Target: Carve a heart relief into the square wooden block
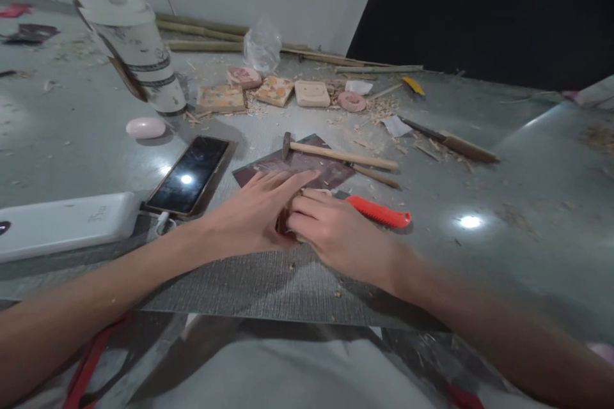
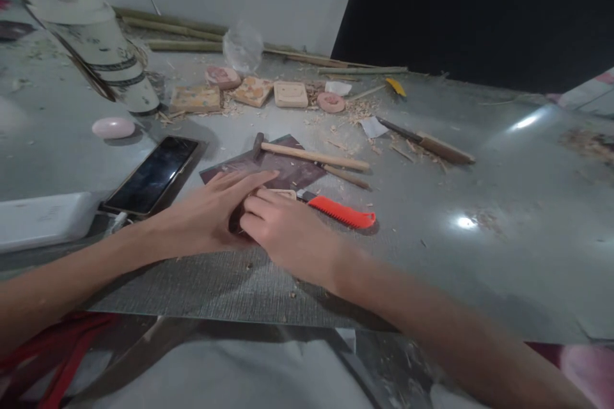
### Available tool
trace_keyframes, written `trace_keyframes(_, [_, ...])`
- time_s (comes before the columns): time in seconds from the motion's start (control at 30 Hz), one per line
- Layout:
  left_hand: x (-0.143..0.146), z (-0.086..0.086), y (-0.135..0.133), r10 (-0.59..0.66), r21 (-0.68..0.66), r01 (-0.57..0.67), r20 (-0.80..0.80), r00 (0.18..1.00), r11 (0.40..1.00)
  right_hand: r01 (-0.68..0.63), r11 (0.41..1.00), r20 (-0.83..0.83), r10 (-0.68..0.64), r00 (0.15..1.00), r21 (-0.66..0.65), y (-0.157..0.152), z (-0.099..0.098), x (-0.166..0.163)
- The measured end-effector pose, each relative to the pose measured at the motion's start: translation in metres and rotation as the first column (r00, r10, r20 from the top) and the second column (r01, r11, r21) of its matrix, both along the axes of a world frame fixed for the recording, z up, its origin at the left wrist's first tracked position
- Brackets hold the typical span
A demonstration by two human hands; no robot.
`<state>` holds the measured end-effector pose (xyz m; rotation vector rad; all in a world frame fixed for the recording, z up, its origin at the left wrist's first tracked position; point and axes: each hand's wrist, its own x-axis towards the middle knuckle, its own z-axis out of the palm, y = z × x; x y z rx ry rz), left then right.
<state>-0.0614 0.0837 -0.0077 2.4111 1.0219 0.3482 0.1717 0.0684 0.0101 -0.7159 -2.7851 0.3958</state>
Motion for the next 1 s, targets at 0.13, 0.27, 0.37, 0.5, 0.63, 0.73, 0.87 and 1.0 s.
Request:
trace_keyframes(0.13, [-0.0014, -0.0016, -0.0001, 0.036, -0.023, -0.036, -0.009, 0.999, 0.999, -0.116, 0.991, 0.031, 0.119, 0.992, -0.070, 0.0029, 0.0004, 0.0009])
trace_keyframes(0.27, [-0.0015, -0.0021, -0.0011, -0.004, 0.002, 0.004, 0.006, 1.000, 1.000, -0.075, 0.997, 0.014, 0.075, 0.997, -0.017, 0.0044, -0.0009, 0.0020])
trace_keyframes(0.37, [-0.0013, -0.0008, -0.0014, -0.004, 0.017, 0.004, 0.018, 1.000, 1.000, -0.052, 0.998, -0.014, 0.052, 0.999, 0.022, 0.0046, -0.0017, 0.0020])
trace_keyframes(0.5, [-0.0012, -0.0011, 0.0002, 0.019, -0.012, -0.019, -0.002, 1.000, 1.000, -0.153, 0.986, 0.028, 0.155, 0.987, -0.059, 0.0065, -0.0011, 0.0023])
trace_keyframes(0.63, [-0.0022, -0.0056, 0.0019, -0.010, 0.014, 0.010, 0.030, 0.999, 1.000, -0.039, 0.998, -0.025, 0.041, 0.999, 0.040, 0.0067, -0.0031, 0.0017])
trace_keyframes(0.73, [-0.0024, -0.0084, 0.0013, 0.027, 0.002, -0.028, 0.009, 1.000, 1.000, -0.176, 0.983, -0.011, 0.176, 0.984, -0.060, 0.0074, -0.0029, 0.0029])
trace_keyframes(0.87, [0.0010, -0.0084, -0.0008, -0.014, 0.070, 0.011, 0.032, 0.999, 0.997, -0.054, 0.998, -0.047, 0.054, 0.997, -0.016, 0.0049, -0.0033, -0.0006])
trace_keyframes(1.0, [0.0027, -0.0090, -0.0004, 0.007, 0.089, -0.009, 0.026, 1.000, 0.996, -0.089, 0.996, 0.004, 0.089, 0.996, -0.011, 0.0046, -0.0030, -0.0019])
